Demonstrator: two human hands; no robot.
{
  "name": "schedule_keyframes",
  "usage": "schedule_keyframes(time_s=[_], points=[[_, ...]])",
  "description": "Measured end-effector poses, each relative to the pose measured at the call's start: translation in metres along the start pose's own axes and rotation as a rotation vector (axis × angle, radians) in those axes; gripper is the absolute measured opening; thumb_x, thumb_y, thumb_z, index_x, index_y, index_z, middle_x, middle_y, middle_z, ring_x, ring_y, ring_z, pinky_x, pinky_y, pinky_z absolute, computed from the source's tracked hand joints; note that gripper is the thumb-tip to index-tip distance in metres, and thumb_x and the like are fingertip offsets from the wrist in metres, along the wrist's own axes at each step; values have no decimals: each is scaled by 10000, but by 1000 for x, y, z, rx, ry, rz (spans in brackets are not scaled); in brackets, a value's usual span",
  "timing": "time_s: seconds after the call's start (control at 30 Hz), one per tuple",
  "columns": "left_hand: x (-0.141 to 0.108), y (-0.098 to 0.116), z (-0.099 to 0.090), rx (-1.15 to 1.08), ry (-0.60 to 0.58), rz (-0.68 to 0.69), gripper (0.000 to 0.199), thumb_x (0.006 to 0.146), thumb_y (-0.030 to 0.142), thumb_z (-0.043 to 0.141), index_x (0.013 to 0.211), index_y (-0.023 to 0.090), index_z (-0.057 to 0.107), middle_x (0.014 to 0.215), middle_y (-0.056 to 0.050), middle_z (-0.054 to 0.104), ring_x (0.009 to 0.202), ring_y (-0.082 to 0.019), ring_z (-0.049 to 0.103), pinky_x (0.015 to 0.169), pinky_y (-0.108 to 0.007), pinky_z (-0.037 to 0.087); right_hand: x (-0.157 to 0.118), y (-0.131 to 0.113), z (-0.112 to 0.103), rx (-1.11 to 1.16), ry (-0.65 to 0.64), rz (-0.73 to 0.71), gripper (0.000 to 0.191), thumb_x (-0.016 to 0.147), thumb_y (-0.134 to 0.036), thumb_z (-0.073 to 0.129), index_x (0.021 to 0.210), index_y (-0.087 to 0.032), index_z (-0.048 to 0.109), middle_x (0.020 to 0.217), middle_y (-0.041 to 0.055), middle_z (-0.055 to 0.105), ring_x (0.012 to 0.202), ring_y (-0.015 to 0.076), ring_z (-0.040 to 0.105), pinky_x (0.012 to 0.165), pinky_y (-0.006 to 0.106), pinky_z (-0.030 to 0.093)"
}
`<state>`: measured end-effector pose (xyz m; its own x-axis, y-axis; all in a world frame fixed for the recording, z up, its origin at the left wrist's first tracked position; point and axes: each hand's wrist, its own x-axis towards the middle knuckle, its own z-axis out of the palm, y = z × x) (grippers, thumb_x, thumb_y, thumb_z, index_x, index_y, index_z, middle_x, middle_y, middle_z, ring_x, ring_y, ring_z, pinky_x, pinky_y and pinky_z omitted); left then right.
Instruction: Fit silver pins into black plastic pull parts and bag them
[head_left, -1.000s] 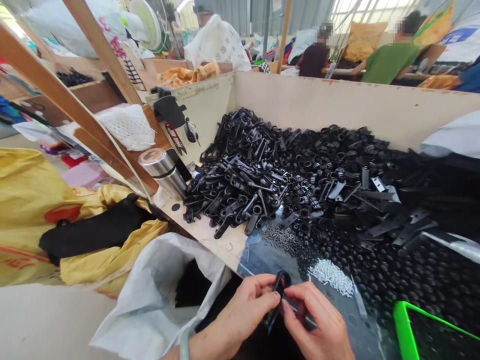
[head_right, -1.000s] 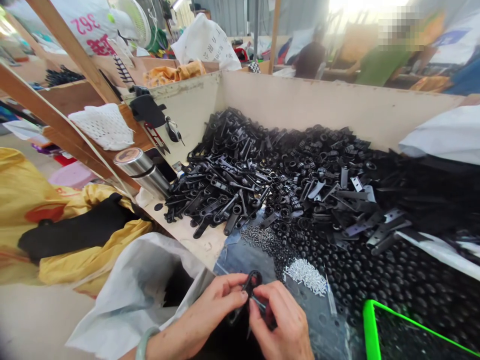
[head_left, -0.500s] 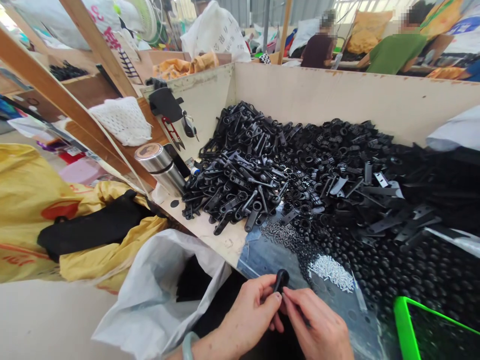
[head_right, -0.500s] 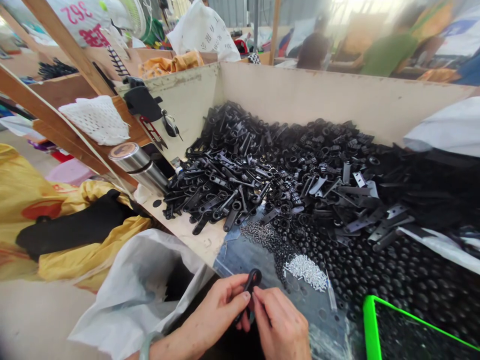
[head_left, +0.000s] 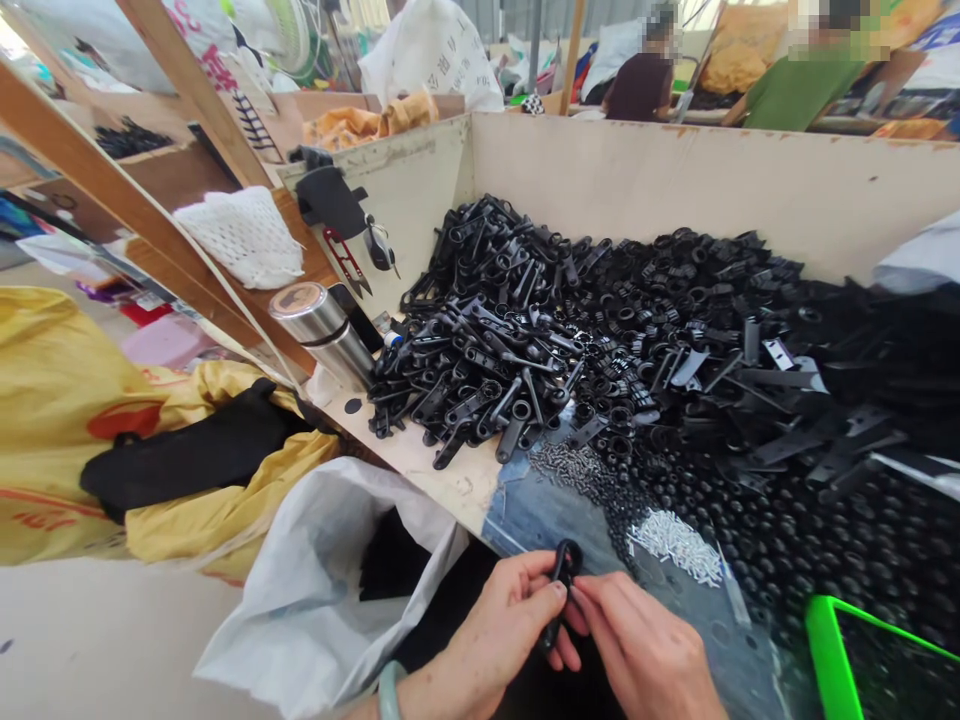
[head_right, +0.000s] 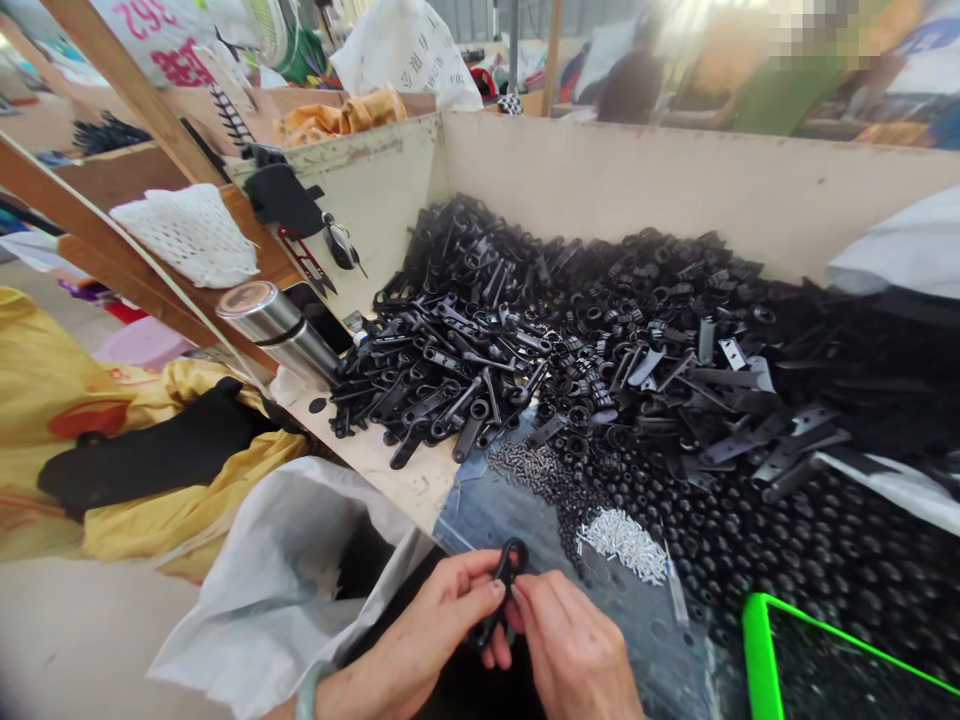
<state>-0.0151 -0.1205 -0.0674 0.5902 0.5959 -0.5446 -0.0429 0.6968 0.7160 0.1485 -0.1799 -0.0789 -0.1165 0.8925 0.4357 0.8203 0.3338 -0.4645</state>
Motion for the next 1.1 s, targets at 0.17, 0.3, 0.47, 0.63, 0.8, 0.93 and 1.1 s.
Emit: schedule_keyframes(time_s=[0.17, 0.3, 0.47, 0.63, 0.8, 0.93, 1.1], points=[[-1, -1, 1, -40, 86, -41, 498, 833, 442, 681, 1197, 105, 641, 878, -64, 694, 571, -110, 611, 566, -239, 434, -9, 5, 3, -160, -71, -126, 253, 1029, -123, 414, 1141, -153, 640, 902, 66, 720, 807, 142, 722, 776, 206, 553], [1, -3, 1, -43, 62, -21, 436, 847, 419, 663, 1146, 102, 660, 837, -45, 670, 569, -106, 601, 553, -233, 421, -18, 4, 9, -295, -99, -161, 293, 1009, -103, 395, 1180, -104, 633, 931, 98, 722, 825, 173, 723, 793, 249, 567], [3, -6, 0, -39, -16, 32, 335, 878, 384, 640, 1042, 96, 689, 653, 9, 578, 550, -101, 547, 543, -223, 388, -22, 2, 13, -392, -92, -207, 290, 1007, -117, 402, 1162, -111, 647, 945, 108, 734, 829, 183, 726, 786, 255, 569], [2, -3, 2, -50, -25, 25, 324, 876, 395, 657, 1013, 104, 693, 652, 7, 577, 566, -105, 550, 558, -227, 389, -17, 3, 6, -330, -132, -202, 293, 1031, -155, 393, 1132, -178, 666, 927, 75, 739, 803, 151, 720, 735, 195, 549], [0, 0, 1, -3, -29, 32, 312, 885, 401, 641, 977, 106, 684, 691, -3, 592, 566, -97, 568, 548, -214, 393, -6, 2, 0, -283, -137, -192, 368, 1054, -132, 282, 1066, -190, 646, 850, 39, 721, 714, 113, 708, 675, 182, 521], [3, -8, -5, 81, -59, 48, 289, 870, 329, 621, 1062, 118, 668, 810, -30, 645, 570, -90, 595, 527, -200, 415, 1, 1, -1, -249, -127, -158, 408, 1087, -189, 229, 973, -202, 620, 752, 10, 671, 623, 97, 683, 591, 188, 489], [8, -18, -9, 176, -58, 80, 330, 846, 221, 572, 1153, 144, 667, 876, -45, 691, 575, -92, 622, 498, -183, 433, 6, 4, -3, -217, -171, -137, 376, 1095, -229, 253, 919, -219, 585, 697, -18, 612, 545, 88, 643, 524, 196, 451]])
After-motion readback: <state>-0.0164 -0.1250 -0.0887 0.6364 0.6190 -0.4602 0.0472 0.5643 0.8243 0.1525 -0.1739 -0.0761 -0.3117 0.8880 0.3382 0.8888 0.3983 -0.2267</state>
